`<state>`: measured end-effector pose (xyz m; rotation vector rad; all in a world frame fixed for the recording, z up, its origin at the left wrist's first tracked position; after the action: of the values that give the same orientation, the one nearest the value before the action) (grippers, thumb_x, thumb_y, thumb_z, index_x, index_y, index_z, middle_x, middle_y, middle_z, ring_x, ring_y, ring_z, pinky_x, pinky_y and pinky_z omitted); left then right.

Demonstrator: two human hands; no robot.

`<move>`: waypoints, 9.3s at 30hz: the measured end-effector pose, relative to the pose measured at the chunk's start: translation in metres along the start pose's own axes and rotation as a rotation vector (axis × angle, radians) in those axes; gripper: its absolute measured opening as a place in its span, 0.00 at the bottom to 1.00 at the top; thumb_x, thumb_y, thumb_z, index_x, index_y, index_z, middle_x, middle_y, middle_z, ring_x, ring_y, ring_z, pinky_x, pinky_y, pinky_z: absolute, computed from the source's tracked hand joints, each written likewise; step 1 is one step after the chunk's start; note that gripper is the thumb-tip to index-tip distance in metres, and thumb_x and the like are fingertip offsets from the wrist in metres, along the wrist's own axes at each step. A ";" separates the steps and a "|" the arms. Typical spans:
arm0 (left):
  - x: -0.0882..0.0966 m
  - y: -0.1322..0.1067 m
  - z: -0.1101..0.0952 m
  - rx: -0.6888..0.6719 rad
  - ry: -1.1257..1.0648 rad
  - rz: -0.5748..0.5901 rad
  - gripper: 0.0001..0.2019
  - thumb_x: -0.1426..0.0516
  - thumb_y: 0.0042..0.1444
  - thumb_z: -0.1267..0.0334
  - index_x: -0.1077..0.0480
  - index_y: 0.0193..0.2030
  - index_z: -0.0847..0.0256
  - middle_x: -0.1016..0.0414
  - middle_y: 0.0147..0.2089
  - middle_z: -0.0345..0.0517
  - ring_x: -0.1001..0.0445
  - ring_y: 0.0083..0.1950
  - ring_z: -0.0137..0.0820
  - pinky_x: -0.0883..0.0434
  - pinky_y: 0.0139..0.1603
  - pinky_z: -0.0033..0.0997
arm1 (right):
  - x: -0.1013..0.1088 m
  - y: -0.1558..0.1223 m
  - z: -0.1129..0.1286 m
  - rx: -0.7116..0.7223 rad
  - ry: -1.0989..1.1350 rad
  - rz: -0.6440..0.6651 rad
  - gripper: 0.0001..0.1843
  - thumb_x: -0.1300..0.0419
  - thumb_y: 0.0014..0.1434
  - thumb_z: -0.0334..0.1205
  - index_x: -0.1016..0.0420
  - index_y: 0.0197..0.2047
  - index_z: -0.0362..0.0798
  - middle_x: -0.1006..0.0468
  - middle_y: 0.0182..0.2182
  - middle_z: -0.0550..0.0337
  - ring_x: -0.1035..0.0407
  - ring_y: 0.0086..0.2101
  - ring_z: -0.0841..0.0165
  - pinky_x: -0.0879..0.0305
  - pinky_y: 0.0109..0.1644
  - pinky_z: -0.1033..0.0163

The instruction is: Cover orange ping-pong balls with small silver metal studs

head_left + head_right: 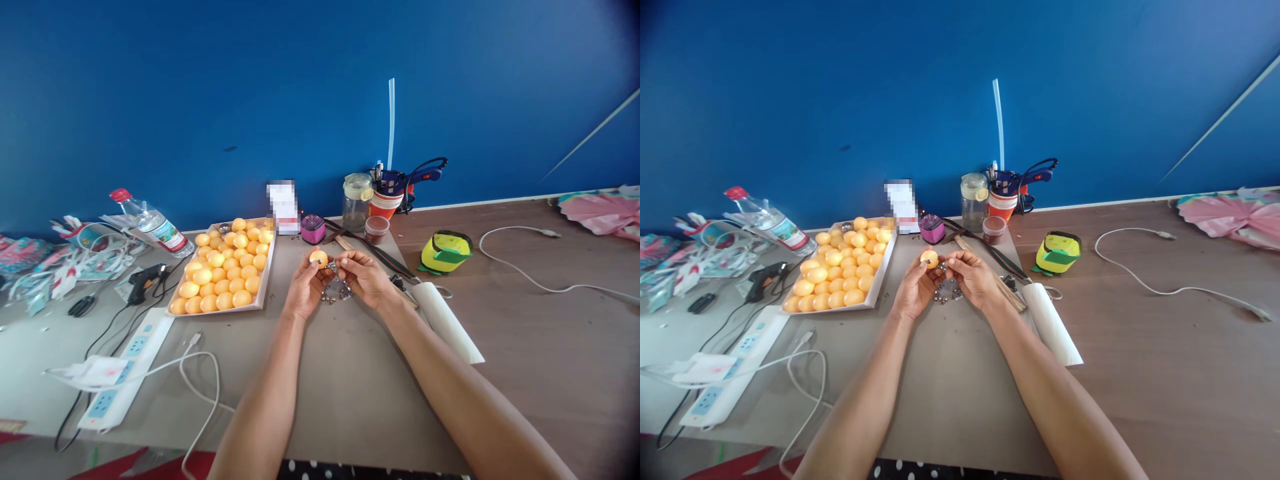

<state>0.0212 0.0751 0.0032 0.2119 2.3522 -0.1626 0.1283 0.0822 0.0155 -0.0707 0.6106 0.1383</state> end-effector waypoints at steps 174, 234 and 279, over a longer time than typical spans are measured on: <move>-0.003 -0.002 -0.001 -0.059 0.073 -0.010 0.10 0.39 0.49 0.61 0.27 0.37 0.63 0.26 0.33 0.43 0.29 0.33 0.26 0.33 0.42 0.31 | -0.005 -0.003 0.003 0.106 -0.263 0.023 0.18 0.35 0.46 0.45 0.30 0.40 0.48 0.29 0.25 0.65 0.39 0.24 0.74 0.46 0.26 0.67; 0.001 0.002 -0.001 -0.027 0.009 0.021 0.25 0.39 0.47 0.65 0.35 0.54 0.54 0.26 0.43 0.44 0.27 0.36 0.28 0.34 0.48 0.37 | 0.020 -0.002 0.011 0.366 -1.223 -0.239 0.08 0.49 0.55 0.34 0.30 0.33 0.47 0.25 0.32 0.55 0.32 0.33 0.66 0.40 0.38 0.63; -0.003 0.002 0.000 -0.062 0.103 0.051 0.15 0.38 0.47 0.66 0.30 0.44 0.58 0.27 0.41 0.43 0.29 0.40 0.29 0.33 0.46 0.34 | 0.001 0.000 -0.005 -0.027 -0.084 0.039 0.13 0.33 0.42 0.43 0.31 0.25 0.46 0.35 0.18 0.68 0.44 0.21 0.77 0.48 0.27 0.68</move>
<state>0.0235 0.0767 0.0047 0.2555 2.4475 -0.0546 0.1260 0.0817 0.0108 -0.0787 0.5268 0.1867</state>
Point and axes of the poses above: each hand's wrist, its own y-axis towards the middle knuckle, its own x-axis out of the back of the hand, z = x × y, the point moved 8 cm from there along y, towards the middle knuckle
